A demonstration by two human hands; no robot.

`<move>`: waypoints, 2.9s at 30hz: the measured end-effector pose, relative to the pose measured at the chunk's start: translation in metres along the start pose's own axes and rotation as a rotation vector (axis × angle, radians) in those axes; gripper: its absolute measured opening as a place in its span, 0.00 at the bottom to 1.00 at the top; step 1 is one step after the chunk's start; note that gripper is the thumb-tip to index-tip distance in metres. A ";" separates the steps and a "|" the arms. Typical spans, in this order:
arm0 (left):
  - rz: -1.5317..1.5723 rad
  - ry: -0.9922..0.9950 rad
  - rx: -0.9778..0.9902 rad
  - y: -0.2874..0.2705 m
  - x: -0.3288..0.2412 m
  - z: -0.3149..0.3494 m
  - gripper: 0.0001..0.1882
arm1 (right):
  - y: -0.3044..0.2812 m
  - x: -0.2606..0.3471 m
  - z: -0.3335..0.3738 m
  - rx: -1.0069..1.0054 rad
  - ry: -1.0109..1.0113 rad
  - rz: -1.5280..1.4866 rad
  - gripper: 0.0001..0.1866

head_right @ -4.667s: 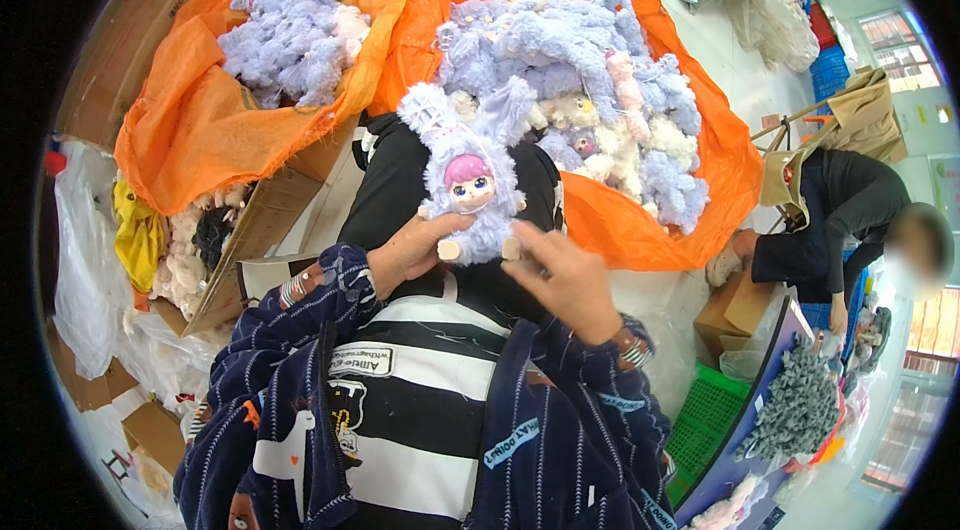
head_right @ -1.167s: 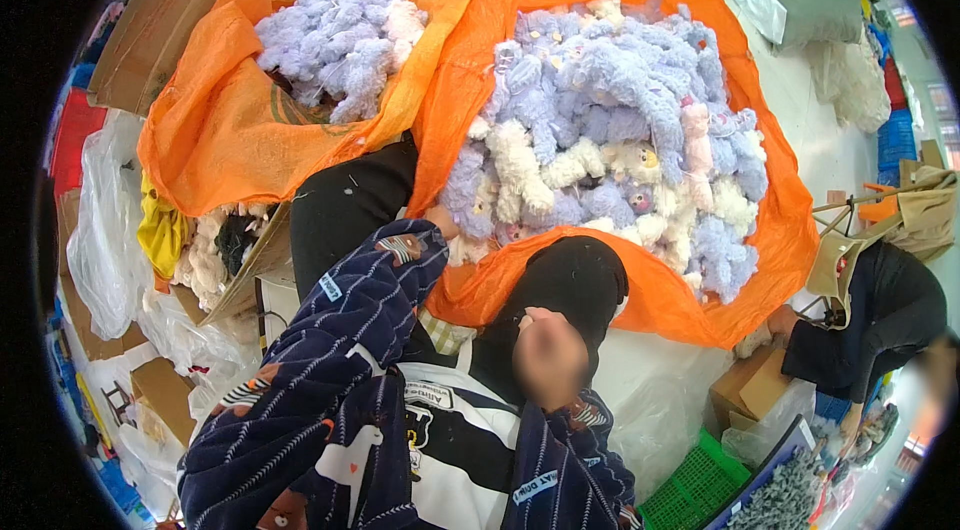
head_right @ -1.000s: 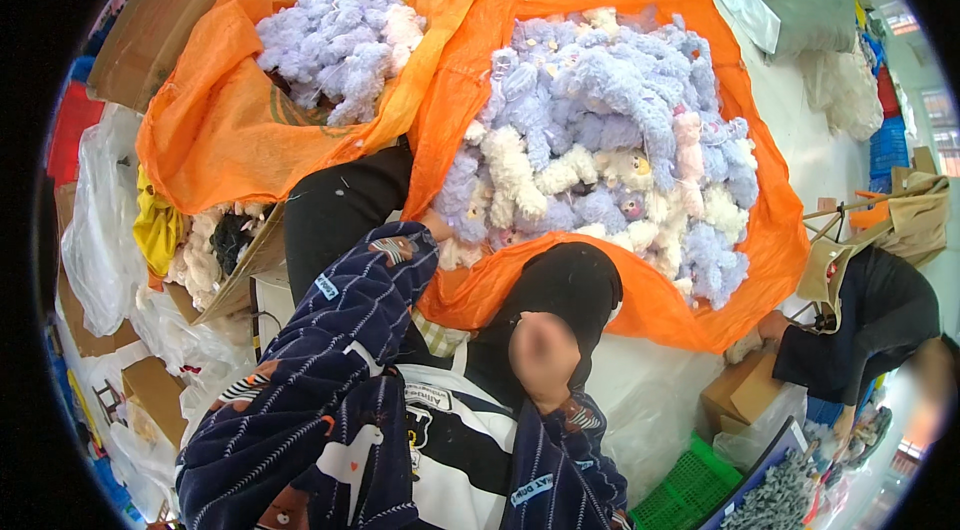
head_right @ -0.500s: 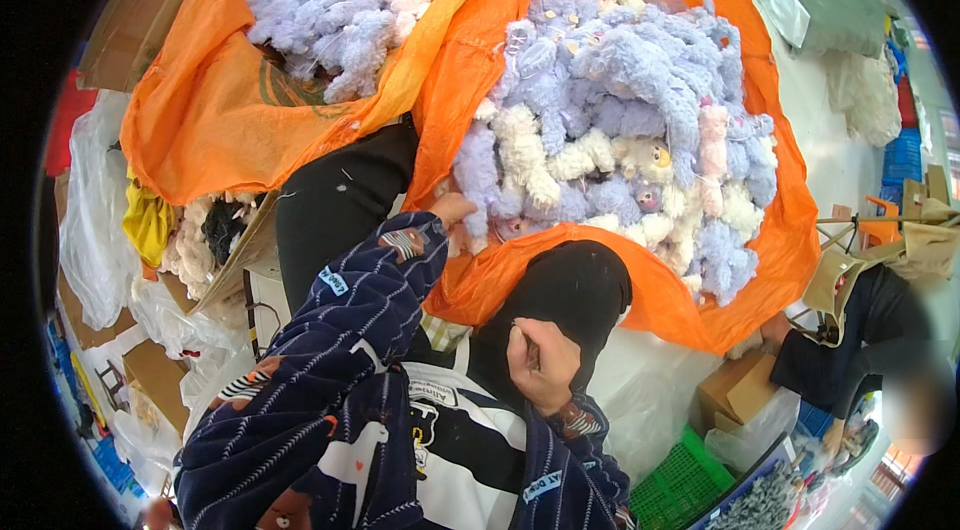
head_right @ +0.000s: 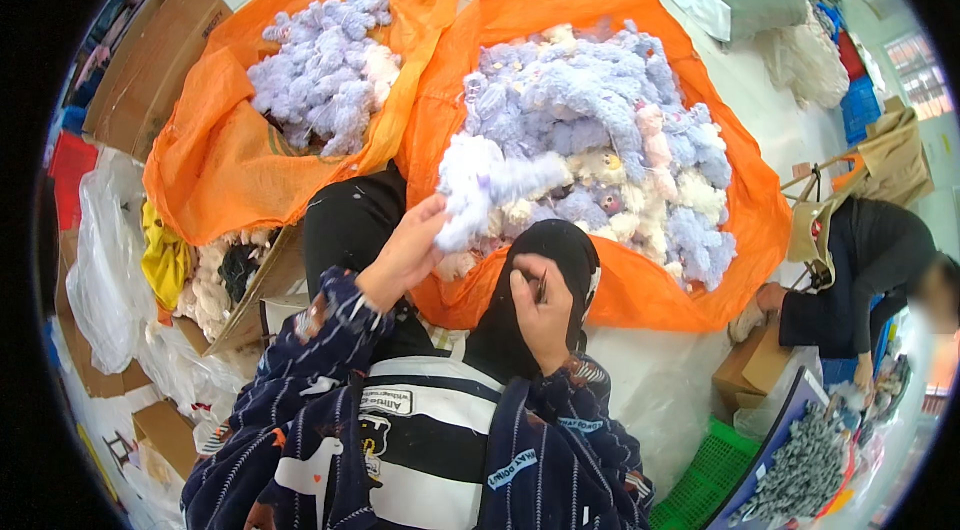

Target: The person sits on the floor and repeatedly picks up small stuffed toys from an orange bag, trims loose threads and fur with a small blade, and places the toys back into the bag. The person handles multiple toys one at a time, turning them over to trim different sides.

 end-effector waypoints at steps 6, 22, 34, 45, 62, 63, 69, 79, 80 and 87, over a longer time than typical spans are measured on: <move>0.202 -0.344 0.218 0.040 0.010 0.087 0.16 | 0.004 0.010 0.001 0.139 0.243 -0.463 0.12; -0.883 0.094 0.383 0.040 -0.001 0.049 0.36 | 0.004 0.017 0.005 0.053 0.377 -0.635 0.08; -0.963 -0.022 0.210 0.021 0.027 0.059 0.34 | -0.018 0.003 -0.014 -0.092 0.176 -0.054 0.09; -0.689 -0.028 0.299 0.017 0.033 0.072 0.33 | -0.007 -0.005 0.008 0.205 0.402 -0.072 0.16; -1.022 0.381 -0.092 -0.019 -0.040 0.026 0.12 | 0.015 -0.020 0.011 0.213 0.338 0.048 0.13; -0.936 0.348 -0.071 -0.028 -0.036 0.025 0.11 | 0.011 -0.015 0.009 0.174 0.285 0.069 0.12; -0.646 0.129 -0.025 -0.040 -0.034 0.036 0.08 | -0.014 0.034 -0.003 -0.015 -0.026 0.273 0.11; -0.269 0.073 0.041 -0.043 -0.035 0.034 0.06 | 0.066 0.083 -0.042 0.236 -0.595 0.787 0.15; -0.266 0.071 0.056 -0.042 -0.034 0.034 0.06 | 0.071 0.083 -0.041 0.246 -0.640 0.812 0.14; -0.261 0.073 0.061 -0.044 -0.035 0.034 0.05 | 0.084 0.089 -0.043 0.251 -0.695 0.890 0.11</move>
Point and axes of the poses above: each hand's wrist, its own z-axis away from the middle knuckle, its own y-axis out of the palm, x = y × z, the point moved 8 cm from there along -z, towards the middle knuckle, and after that the axes turned 14 degrees about z, right-handed, at the moved point
